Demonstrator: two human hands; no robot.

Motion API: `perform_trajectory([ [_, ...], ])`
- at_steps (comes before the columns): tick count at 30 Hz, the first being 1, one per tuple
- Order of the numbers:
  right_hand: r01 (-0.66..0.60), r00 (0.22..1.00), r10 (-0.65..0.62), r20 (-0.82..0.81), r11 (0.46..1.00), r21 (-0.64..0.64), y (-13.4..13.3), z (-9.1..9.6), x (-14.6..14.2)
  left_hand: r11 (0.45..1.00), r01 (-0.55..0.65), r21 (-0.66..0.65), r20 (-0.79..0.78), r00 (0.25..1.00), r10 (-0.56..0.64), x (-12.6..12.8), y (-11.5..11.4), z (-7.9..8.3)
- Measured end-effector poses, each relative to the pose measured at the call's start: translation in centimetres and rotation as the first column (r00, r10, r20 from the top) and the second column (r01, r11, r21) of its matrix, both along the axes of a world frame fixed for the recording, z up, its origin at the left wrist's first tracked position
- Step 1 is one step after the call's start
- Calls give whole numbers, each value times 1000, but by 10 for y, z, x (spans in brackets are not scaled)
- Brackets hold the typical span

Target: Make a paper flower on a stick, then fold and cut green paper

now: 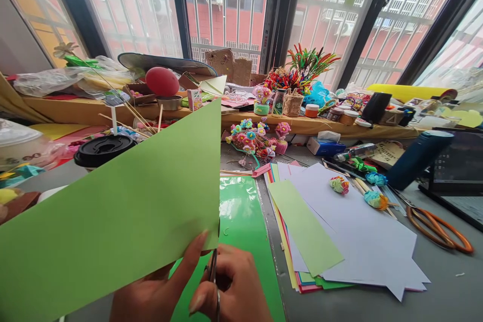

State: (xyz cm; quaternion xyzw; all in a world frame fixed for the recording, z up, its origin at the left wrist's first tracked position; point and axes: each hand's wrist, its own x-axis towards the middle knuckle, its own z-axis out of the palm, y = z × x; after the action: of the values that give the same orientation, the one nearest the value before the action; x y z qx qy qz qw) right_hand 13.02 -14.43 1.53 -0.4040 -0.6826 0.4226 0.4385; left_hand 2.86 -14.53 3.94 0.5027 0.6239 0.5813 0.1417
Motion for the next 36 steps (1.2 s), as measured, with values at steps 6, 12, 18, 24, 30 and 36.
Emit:
perform_trajectory([
  [6, 19, 999, -19, 33, 1000, -9, 0, 3, 0, 999, -26, -42, -34, 999, 24, -1, 0, 1],
  [12, -18, 999, 17, -29, 999, -28, -1, 6, 1, 1000, -11, -10, -42, 999, 10, -2, 0, 0],
  [18, -14, 1000, 13, -6, 1000, -7, -1, 4, 2, 1000, -20, -4, 11, 1000, 20, 2, -2, 1],
  [24, 19, 1000, -18, 9, 999, -32, 0, 3, 3, 1000, -14, -21, 61, 998, 15, 4, -2, 5],
  [30, 32, 998, -33, -44, 999, -30, 0, -2, 1, 998, -22, -53, 46, 999, 24, 4, -4, 5],
  [36, 57, 995, -62, -82, 996, -62, -1, 0, 0, 998, -32, -50, 10, 999, 33, 3, -4, 0],
])
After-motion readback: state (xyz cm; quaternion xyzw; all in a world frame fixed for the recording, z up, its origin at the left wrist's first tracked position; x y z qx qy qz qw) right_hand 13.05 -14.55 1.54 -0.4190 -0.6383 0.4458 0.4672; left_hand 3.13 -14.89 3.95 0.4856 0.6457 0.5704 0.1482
